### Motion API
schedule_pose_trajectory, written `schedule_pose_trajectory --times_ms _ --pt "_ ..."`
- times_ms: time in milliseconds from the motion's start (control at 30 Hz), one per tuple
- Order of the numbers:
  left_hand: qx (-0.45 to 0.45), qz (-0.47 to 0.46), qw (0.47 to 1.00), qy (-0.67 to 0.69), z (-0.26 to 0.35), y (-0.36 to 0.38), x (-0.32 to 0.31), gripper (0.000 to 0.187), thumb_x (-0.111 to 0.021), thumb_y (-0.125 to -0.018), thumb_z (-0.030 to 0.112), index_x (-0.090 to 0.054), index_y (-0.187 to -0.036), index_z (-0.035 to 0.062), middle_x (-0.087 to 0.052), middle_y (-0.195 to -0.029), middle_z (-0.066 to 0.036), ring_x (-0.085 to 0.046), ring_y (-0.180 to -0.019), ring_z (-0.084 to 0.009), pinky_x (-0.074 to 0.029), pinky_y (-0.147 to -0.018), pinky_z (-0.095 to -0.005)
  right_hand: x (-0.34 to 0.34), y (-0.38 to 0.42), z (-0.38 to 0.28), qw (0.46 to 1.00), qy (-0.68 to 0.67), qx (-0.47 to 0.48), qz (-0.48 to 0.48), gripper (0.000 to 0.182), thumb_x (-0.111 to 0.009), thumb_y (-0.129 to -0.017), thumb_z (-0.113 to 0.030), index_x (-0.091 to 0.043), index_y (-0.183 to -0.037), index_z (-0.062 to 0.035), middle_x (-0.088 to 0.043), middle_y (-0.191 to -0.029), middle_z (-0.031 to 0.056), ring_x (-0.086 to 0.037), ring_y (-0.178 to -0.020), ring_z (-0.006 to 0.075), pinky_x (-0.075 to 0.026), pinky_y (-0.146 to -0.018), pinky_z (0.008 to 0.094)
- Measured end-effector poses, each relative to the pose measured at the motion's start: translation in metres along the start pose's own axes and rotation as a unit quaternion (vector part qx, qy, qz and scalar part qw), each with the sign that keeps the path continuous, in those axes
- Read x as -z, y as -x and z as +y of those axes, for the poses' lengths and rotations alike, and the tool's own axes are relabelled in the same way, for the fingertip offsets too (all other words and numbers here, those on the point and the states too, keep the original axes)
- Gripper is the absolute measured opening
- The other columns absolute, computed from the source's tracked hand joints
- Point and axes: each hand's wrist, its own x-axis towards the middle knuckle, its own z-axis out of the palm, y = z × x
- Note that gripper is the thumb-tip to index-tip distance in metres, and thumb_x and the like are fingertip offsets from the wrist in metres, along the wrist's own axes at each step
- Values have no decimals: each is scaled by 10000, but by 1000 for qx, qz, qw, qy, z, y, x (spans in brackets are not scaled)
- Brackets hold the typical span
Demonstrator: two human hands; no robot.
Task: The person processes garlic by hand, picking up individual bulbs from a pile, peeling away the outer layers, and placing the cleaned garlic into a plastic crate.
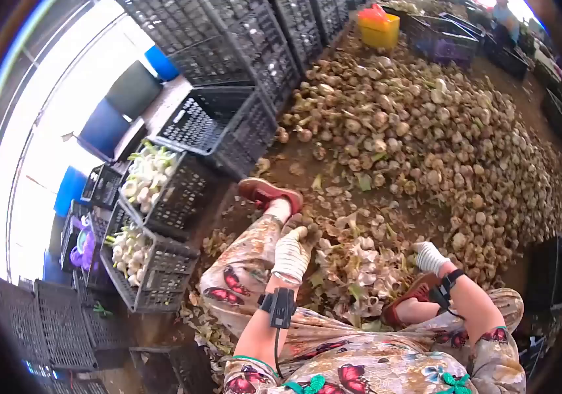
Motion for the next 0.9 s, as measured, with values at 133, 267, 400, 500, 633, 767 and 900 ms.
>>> schedule_pose_trajectory --times_ms 133,267,400,500,633,767,900 --pt "54 -28 995 -83 -34 6 -8 219 -483 -879 -10 -570 -1069 56 -623 -904 -65 -623 -801 -181 -547 -658 -311 10 -8 75 991 -75 -102 48 283 -654 -773 -249 -659 -915 -5 -653 -791 172 -613 -691 236 -487 -684 344" --pt "88 -14 985 -150 -40 17 -36 174 -581 -881 113 -598 -1044 55 -620 -826 -47 -592 -680 -143 -501 -600 -275 43 -2 110 963 -6 -241 122 498 -607 -801 -445 -652 -897 42 -639 -908 247 -596 -877 404 -475 -758 431" --pt "119 -34 960 -252 -37 10 -41 277 -575 -900 319 -615 -860 48 -378 -524 49 -305 -408 -59 -244 -383 -231 55 3 174 927 -85 -278 238 360 -587 -787 -194 -583 -1080 15 -613 -1070 214 -573 -1005 363 -464 -828 372" --pt "155 25 970 -186 -46 2 -36 304 -597 -859 450 -597 -774 158 -355 -521 60 -287 -405 -75 -243 -394 -248 91 -13 149 909 8 -364 204 372 -619 -802 -276 -594 -1081 -32 -621 -1056 170 -571 -993 359 -459 -830 398" --pt "177 82 950 -243 -56 -3 -45 246 -632 -861 344 -597 -910 105 -552 -700 -2 -502 -544 -101 -434 -464 -237 96 -56 133 900 7 -300 316 419 -638 -790 -293 -564 -1133 -64 -564 -1131 176 -538 -1039 347 -435 -881 405" --pt "156 35 959 -232 -63 -9 -35 289 -550 -854 40 -543 -1142 55 -612 -999 -112 -606 -773 -208 -526 -670 -340 99 -105 131 889 62 -182 415 503 -657 -763 -188 -489 -1230 -106 -517 -1213 166 -508 -1071 357 -434 -893 417" --pt "179 68 955 -225 -63 -12 -31 305 -570 -858 86 -533 -1159 53 -613 -1017 -135 -606 -809 -234 -525 -692 -367 107 -142 133 914 107 -292 261 585 -627 -759 -200 -428 -1289 -52 -494 -1270 166 -477 -1161 331 -410 -948 407"
